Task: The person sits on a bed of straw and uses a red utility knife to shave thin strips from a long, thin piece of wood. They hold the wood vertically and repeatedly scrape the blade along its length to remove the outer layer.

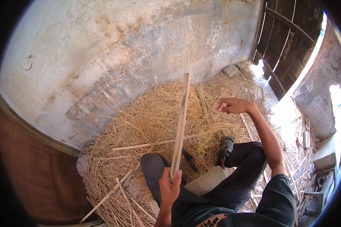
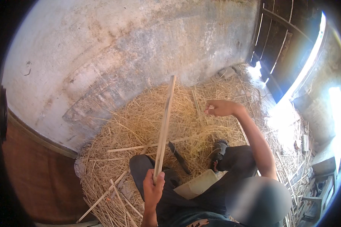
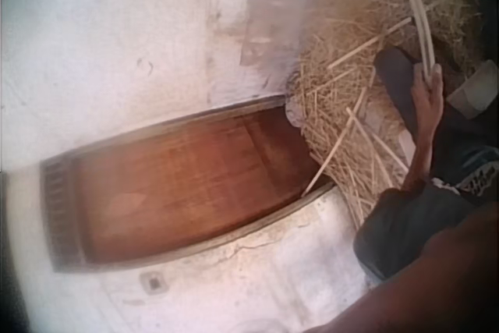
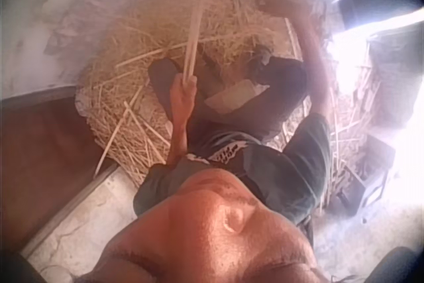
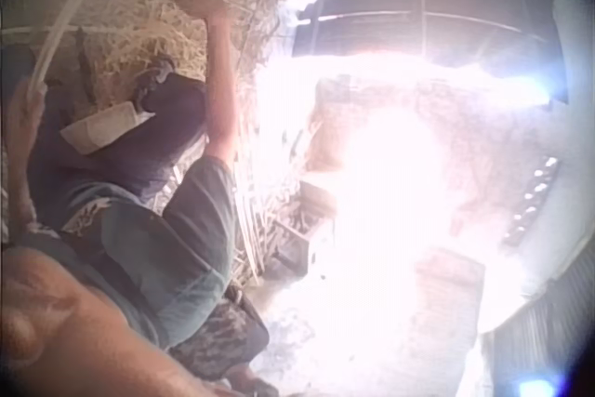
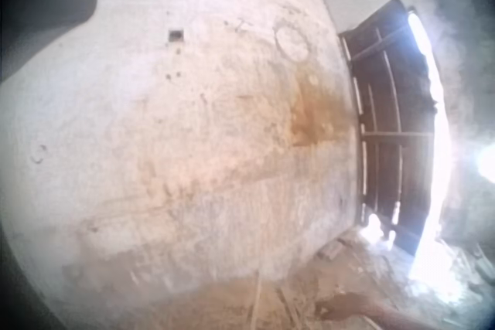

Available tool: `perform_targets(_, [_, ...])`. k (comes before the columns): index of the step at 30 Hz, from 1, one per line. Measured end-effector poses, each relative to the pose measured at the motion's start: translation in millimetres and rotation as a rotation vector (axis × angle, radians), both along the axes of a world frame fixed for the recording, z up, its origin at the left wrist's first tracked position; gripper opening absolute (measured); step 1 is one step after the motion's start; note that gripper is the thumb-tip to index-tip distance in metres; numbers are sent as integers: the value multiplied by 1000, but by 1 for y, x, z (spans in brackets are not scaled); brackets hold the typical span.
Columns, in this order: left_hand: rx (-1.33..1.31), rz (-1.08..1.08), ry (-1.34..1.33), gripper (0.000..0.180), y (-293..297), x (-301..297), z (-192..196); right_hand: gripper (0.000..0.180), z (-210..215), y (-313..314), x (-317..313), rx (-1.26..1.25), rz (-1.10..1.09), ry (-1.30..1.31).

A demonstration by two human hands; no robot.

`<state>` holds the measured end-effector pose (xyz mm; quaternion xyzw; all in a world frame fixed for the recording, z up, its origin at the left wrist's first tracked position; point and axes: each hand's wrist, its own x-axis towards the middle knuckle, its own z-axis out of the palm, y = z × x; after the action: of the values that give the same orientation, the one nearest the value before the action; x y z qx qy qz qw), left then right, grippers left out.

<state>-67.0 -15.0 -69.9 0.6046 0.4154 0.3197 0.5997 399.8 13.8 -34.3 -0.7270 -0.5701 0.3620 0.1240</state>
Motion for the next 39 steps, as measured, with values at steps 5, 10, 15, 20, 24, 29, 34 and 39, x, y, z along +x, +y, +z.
perform_targets(5, [1,-8,8,22,0,3,3,57,7,-15,-29,120,10,-356])
perform_targets(10, [-14,-30,-50,18,1,8,8,53,49,-17,-59,-8,86,-272])
perform_targets(15, [-3,-54,-92,18,3,14,10,42,41,-28,-60,65,156,-265])
perform_targets(20, [-53,-36,-130,19,2,15,17,45,55,-30,-73,122,-17,-223])
perform_targets(24, [-53,-4,-185,19,1,26,28,48,69,-34,-96,375,-132,38])
perform_targets(29, [91,-32,-116,19,0,40,45,45,73,-44,-150,630,-68,382])
perform_targets(34, [116,-110,-81,24,0,51,56,26,75,-47,-183,645,-189,560])
perform_targets(39, [534,-194,137,27,20,59,58,24,71,-48,-180,661,-284,548])
